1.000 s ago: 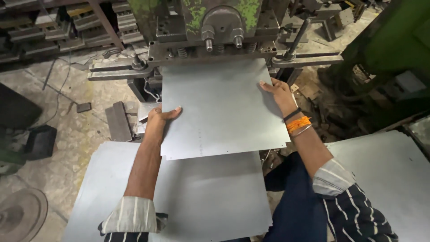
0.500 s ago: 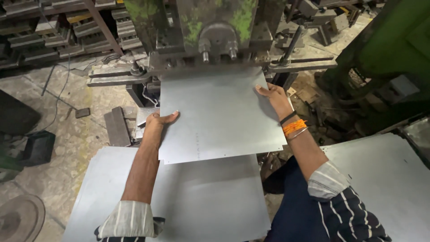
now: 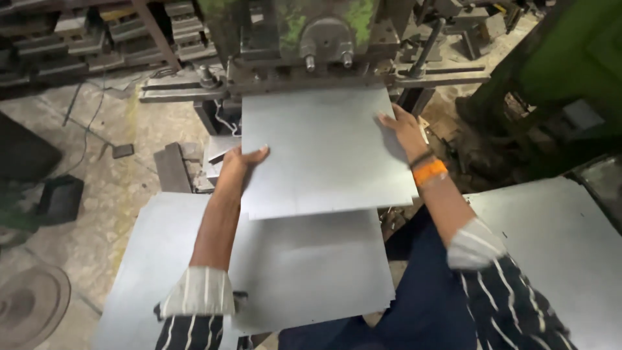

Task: The person is feeding metal sheets into a stamping machine to punch holes and shape the parts.

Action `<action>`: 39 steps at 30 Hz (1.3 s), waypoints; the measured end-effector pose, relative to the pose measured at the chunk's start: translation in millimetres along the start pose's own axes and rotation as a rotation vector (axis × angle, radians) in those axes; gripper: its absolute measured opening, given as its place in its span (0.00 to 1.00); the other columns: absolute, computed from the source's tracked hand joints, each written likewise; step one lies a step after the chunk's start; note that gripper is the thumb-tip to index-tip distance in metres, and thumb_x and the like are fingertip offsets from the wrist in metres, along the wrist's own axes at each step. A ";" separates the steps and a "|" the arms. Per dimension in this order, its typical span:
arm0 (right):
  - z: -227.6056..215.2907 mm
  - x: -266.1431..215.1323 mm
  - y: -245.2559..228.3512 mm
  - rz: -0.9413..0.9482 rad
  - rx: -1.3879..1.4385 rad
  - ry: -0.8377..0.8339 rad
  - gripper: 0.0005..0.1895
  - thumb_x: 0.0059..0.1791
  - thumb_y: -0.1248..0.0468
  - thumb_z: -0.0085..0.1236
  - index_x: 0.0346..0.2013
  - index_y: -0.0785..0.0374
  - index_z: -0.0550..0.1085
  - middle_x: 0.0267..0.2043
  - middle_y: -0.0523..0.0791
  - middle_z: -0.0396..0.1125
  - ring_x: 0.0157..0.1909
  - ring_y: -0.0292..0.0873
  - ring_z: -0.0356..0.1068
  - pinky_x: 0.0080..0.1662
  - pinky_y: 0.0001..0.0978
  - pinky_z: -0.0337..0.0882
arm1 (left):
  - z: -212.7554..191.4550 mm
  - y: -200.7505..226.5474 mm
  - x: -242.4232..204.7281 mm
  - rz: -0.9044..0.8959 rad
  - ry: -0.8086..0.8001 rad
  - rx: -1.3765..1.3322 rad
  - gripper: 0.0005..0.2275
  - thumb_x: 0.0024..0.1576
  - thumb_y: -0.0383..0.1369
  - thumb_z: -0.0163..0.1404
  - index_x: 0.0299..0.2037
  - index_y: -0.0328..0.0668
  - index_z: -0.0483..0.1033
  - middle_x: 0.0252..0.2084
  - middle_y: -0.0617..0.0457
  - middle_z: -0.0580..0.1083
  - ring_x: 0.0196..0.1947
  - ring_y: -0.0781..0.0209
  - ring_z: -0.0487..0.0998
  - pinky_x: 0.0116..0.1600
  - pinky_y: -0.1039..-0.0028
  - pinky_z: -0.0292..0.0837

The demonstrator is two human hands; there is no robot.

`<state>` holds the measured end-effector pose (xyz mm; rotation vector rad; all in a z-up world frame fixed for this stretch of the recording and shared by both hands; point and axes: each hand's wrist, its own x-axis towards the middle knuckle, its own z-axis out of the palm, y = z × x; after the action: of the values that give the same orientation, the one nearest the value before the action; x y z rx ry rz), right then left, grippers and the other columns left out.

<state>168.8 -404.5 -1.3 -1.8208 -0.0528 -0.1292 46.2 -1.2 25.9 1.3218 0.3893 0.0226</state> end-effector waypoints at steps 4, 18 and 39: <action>13.1 -146.1 -84.9 -0.206 -0.329 -0.025 0.26 0.53 0.59 0.58 0.61 0.74 0.69 0.57 0.68 0.66 0.60 0.70 0.65 0.63 0.59 0.63 | -23.3 -3.2 -123.7 0.029 0.050 0.426 0.36 0.46 0.40 0.68 0.65 0.34 0.69 0.56 0.29 0.74 0.61 0.34 0.72 0.64 0.49 0.67; 24.5 -206.3 -26.9 0.171 -0.574 -0.048 0.33 0.41 0.48 0.72 0.59 0.53 0.75 0.61 0.43 0.62 0.41 0.48 0.76 0.39 0.38 0.79 | -78.8 -59.1 -181.0 0.235 0.478 0.502 0.19 0.50 0.25 0.59 0.54 0.43 0.78 0.52 0.46 0.79 0.49 0.47 0.79 0.55 0.65 0.73; 76.7 -175.2 37.1 0.472 -0.042 0.193 0.22 0.49 0.58 0.67 0.52 0.68 0.74 0.35 0.47 0.68 0.35 0.41 0.66 0.38 0.33 0.68 | -53.4 -91.4 -72.4 -0.064 0.307 0.258 0.18 0.52 0.40 0.60 0.49 0.38 0.79 0.35 0.40 0.79 0.39 0.50 0.79 0.46 0.58 0.73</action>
<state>3.4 -334.0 -76.3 -1.8068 0.5154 0.0297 -55.6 8.4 -51.6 1.5648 0.7135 0.1264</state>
